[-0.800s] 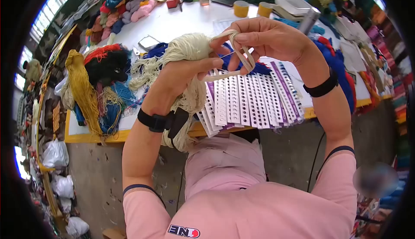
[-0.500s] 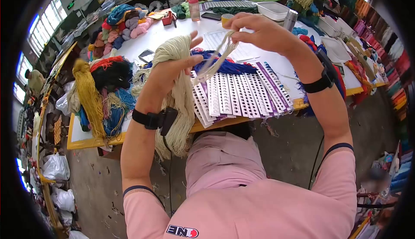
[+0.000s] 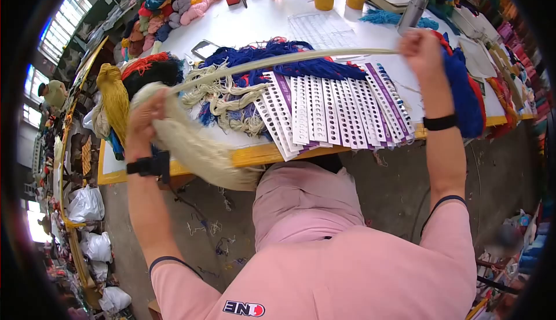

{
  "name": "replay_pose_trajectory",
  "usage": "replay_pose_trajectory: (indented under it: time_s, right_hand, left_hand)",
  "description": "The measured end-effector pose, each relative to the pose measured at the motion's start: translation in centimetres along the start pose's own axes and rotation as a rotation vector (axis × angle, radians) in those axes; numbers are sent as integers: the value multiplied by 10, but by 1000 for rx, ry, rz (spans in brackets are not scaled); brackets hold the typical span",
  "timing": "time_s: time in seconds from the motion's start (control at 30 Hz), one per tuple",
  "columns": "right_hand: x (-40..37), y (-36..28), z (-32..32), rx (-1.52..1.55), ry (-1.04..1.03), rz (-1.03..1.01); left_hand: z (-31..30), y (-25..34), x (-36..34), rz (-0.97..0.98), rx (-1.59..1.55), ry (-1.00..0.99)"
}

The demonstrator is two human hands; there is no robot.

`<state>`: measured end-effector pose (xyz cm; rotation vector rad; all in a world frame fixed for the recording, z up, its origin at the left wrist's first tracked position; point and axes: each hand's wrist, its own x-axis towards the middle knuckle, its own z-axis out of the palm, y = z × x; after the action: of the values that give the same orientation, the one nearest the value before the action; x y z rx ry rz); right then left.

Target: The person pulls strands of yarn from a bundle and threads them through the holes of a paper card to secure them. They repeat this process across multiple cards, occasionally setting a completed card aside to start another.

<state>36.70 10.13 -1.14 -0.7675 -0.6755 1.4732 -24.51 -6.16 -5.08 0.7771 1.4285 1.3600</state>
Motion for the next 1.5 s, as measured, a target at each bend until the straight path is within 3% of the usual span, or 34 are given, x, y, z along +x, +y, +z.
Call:
replay_pose_trajectory:
  time_s: [0.03,0.07,0.1,0.13,0.17,0.2,0.23,0.27,0.3,0.33,0.37,0.5,0.63,0.67,0.8,0.9,1.03,1.17,1.3,1.43,1.5]
  right_hand:
    - [26,-21,-53,-63,-7,-298]
    - [33,-50,-83,-39,174,-449]
    - [37,-74,-105,-94,249,-568]
    - [17,-73,-80,-185,237,-662]
    - [3,-54,-50,-428,241,-651]
    - [-6,-29,-20,-671,239,-632]
    - [-8,0,-1,-869,1,-619]
    - [-15,39,25,-879,-163,-527]
    - [-4,86,29,-792,-328,-295]
    - [-12,111,50,-881,-541,-220]
    - [-11,135,62,-1062,-580,-237]
    - [7,189,56,-998,-684,16]
    - [7,206,42,-809,-639,62]
    - [9,209,37,-712,-595,143]
    - [11,208,37,-632,-479,138]
    - [0,199,46,-809,-628,-8]
    - [-7,199,57,-1031,-767,-8]
    - [7,214,56,-1158,-877,-376]
    - [15,214,66,-1312,-892,-290]
    - [12,198,83,-1546,-885,-338]
    - [14,204,78,-1504,-891,-350]
  left_hand:
    - [-24,14,5,115,75,-9]
    - [-7,29,-10,201,66,222]
    - [-12,33,-12,285,-64,153]
    - [-7,36,-5,285,-85,126]
    - [2,33,2,278,-107,98]
    - [16,13,10,370,96,19]
    - [57,-1,0,463,252,-69]
    - [97,-15,-10,569,394,-149]
    - [137,-24,-10,405,308,-204]
    - [177,-33,-10,239,226,-240]
    - [195,-52,15,-197,-40,-224]
    - [250,-83,51,-487,215,-297]
    - [273,-109,57,-370,190,-349]
    - [274,-107,55,-387,139,-323]
    - [265,-96,30,-341,161,-216]
    - [263,-100,25,-329,156,-159]
    - [260,-107,25,-222,106,-219]
    - [260,-104,23,-349,40,-218]
    - [260,-102,25,-354,86,-263]
    - [257,-107,32,-265,57,-313]
    - [255,-109,36,-248,69,-341]
